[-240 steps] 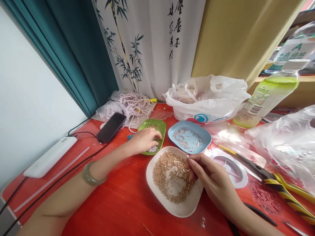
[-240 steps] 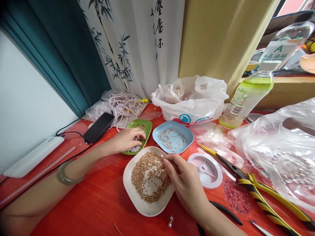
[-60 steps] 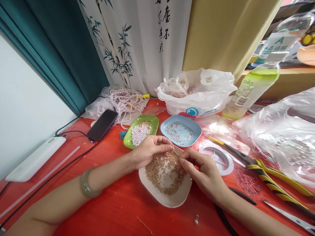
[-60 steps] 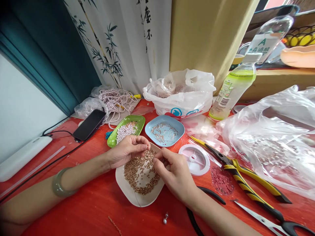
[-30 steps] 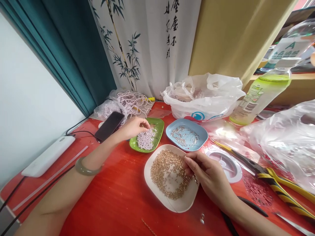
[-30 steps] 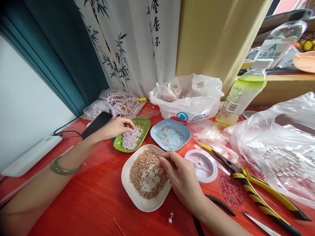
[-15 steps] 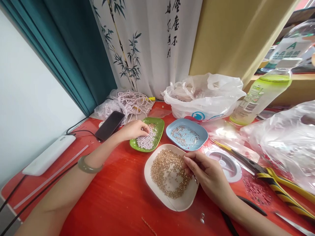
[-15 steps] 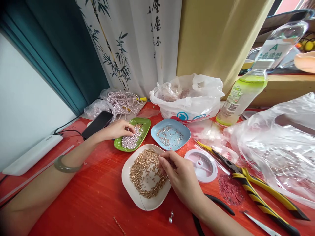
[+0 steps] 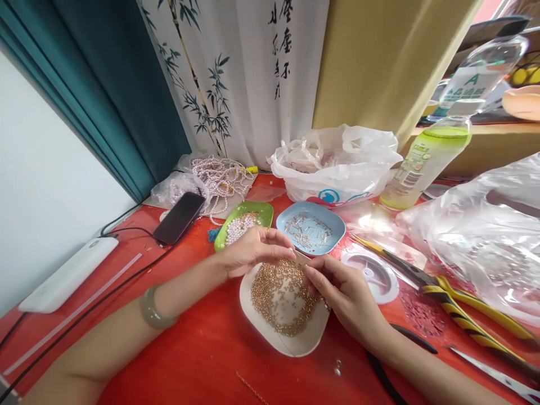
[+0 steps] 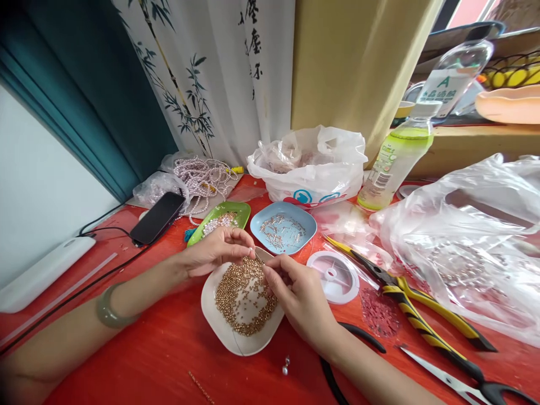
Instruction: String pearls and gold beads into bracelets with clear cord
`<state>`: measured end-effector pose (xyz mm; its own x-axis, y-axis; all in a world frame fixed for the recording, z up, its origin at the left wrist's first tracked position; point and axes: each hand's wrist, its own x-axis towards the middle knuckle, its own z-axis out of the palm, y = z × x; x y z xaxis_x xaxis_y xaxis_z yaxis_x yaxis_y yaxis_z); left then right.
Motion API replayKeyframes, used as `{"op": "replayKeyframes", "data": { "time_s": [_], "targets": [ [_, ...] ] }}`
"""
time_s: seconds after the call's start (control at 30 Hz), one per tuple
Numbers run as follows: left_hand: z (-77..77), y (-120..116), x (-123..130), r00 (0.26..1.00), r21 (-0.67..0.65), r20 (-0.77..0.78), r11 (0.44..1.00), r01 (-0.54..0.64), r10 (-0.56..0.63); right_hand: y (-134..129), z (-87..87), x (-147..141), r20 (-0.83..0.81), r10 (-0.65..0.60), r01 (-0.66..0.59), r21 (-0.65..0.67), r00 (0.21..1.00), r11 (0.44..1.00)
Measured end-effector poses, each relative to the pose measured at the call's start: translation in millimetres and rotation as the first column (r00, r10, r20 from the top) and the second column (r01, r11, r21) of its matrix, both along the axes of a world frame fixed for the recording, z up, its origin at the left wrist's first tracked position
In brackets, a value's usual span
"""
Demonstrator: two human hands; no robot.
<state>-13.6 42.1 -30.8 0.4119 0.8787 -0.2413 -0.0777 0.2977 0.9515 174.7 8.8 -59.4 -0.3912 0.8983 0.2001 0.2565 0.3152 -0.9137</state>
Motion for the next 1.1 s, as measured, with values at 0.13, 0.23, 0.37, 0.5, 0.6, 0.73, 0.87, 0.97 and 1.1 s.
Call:
{"op": "replayKeyframes", "data": {
  "time_s": [0.13,0.23,0.37,0.5,0.6,0.73,0.87,0.97,1.1],
  "targets": [
    [-6.1,-6.8,7.6,0.998,-0.015,0.052,0.999,-0.029,0.030,-0.7,2.5,-0.2,-0.009,0.003,-0.003,0.000,1.000,1.000],
    [-7.7,-6.6,8.5,0.994,-0.034,0.084,0.997,-0.068,0.071,-0.9,4.2,0.1,-0.004,0.005,-0.005,0.003,1.000,1.000],
    [-10.4,-5.7,8.5,0.987,-0.046,0.122,0.994,-0.098,0.103,-1.0,4.9,0.4,-0.004,0.009,-0.009,0.006,1.000,1.000],
    [-11.8,-6.1,9.2,0.985,-0.036,0.122,0.993,-0.116,0.119,-1.2,4.1,0.6,-0.004,0.008,-0.008,-0.002,1.000,1.000],
    [-10.4,-6.7,10.8,0.983,-0.034,0.109,0.989,-0.141,0.144,-1.1,3.9,0.8,-0.002,0.007,-0.007,-0.002,1.000,1.000],
    [-8.1,-7.5,12.5,0.984,-0.021,0.102,0.990,-0.143,0.144,-1.2,4.4,0.8,0.001,0.006,-0.006,0.001,1.000,1.000],
    [-7.7,-7.2,12.6,0.986,-0.011,0.092,0.990,-0.138,0.139,-1.6,5.8,0.2,0.015,0.006,-0.006,0.005,1.000,1.000],
    [-8.4,-6.7,12.2,0.988,0.012,0.083,0.992,-0.129,0.128,-1.7,6.8,0.4,0.029,0.004,-0.004,0.008,1.000,1.000],
    [-9.2,-7.2,11.3,0.994,0.069,0.038,0.993,-0.101,0.098,-1.8,7.2,1.4,0.044,0.002,-0.003,0.012,0.999,1.000]
  ]
}}
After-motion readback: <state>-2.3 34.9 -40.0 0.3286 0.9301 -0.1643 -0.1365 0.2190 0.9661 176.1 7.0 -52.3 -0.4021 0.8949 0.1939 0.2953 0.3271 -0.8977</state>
